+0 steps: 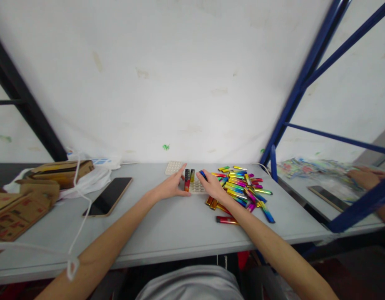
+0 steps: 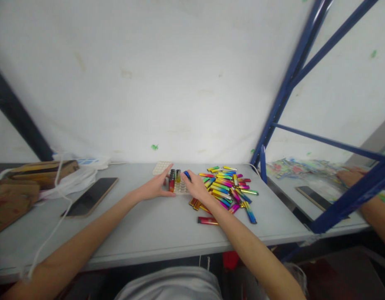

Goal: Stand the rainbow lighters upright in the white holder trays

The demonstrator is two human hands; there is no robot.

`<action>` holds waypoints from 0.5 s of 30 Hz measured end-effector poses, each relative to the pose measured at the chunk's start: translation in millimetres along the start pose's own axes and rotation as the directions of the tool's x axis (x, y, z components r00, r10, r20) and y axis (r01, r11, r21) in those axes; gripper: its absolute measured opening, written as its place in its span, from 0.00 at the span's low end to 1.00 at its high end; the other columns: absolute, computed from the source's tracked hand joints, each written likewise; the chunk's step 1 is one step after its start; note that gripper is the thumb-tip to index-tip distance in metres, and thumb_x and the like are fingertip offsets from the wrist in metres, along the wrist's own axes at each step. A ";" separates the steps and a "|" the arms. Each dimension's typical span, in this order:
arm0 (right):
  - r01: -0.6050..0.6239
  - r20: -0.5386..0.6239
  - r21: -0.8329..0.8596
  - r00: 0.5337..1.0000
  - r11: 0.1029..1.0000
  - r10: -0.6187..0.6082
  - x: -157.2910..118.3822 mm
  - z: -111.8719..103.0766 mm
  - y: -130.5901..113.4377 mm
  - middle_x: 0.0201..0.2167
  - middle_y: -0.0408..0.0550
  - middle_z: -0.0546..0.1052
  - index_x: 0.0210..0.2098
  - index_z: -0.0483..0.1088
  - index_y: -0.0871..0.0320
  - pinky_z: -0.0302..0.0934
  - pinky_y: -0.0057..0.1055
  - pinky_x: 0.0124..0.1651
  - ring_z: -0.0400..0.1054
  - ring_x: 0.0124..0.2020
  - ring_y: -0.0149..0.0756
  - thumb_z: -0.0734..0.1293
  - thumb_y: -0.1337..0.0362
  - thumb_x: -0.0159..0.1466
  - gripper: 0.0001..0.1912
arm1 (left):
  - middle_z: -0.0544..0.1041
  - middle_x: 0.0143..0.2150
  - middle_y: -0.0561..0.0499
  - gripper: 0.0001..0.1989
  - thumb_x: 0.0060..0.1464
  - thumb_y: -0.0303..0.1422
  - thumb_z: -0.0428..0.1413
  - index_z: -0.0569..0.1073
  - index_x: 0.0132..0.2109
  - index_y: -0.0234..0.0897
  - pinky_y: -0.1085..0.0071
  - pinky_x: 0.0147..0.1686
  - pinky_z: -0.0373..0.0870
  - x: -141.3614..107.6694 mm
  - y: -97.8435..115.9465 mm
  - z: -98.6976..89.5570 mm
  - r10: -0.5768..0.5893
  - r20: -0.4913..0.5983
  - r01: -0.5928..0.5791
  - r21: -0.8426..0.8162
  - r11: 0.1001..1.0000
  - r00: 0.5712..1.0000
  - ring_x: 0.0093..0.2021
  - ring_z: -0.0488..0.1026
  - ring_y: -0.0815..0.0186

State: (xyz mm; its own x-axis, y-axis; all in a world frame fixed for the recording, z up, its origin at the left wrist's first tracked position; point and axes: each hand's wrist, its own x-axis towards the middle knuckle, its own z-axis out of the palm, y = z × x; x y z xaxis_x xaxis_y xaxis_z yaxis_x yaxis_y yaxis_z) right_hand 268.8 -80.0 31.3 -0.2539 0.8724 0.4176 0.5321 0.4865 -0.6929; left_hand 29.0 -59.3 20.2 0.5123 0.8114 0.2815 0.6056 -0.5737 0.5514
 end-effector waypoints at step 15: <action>-0.026 -0.096 0.004 0.995 1.000 0.027 0.7 -6.4 -9.4 0.21 0.38 0.54 0.22 0.53 0.53 0.43 0.30 0.30 0.51 0.26 0.30 0.58 0.39 0.67 0.28 | 0.79 0.51 0.40 0.36 0.45 0.60 0.68 0.81 0.51 0.37 0.55 0.59 0.73 4.5 -2.3 -2.0 0.062 -0.005 -0.060 0.182 0.982 0.998 0.54 0.76 0.46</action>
State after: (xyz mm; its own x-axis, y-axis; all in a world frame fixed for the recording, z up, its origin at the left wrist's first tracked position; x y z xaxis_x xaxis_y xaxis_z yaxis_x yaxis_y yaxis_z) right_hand 268.7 -84.3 41.9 -0.1609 0.8766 0.4535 0.5350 0.4636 -0.7063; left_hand 28.6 -54.1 21.8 0.5452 0.7751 0.3192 0.6746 -0.6318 0.3818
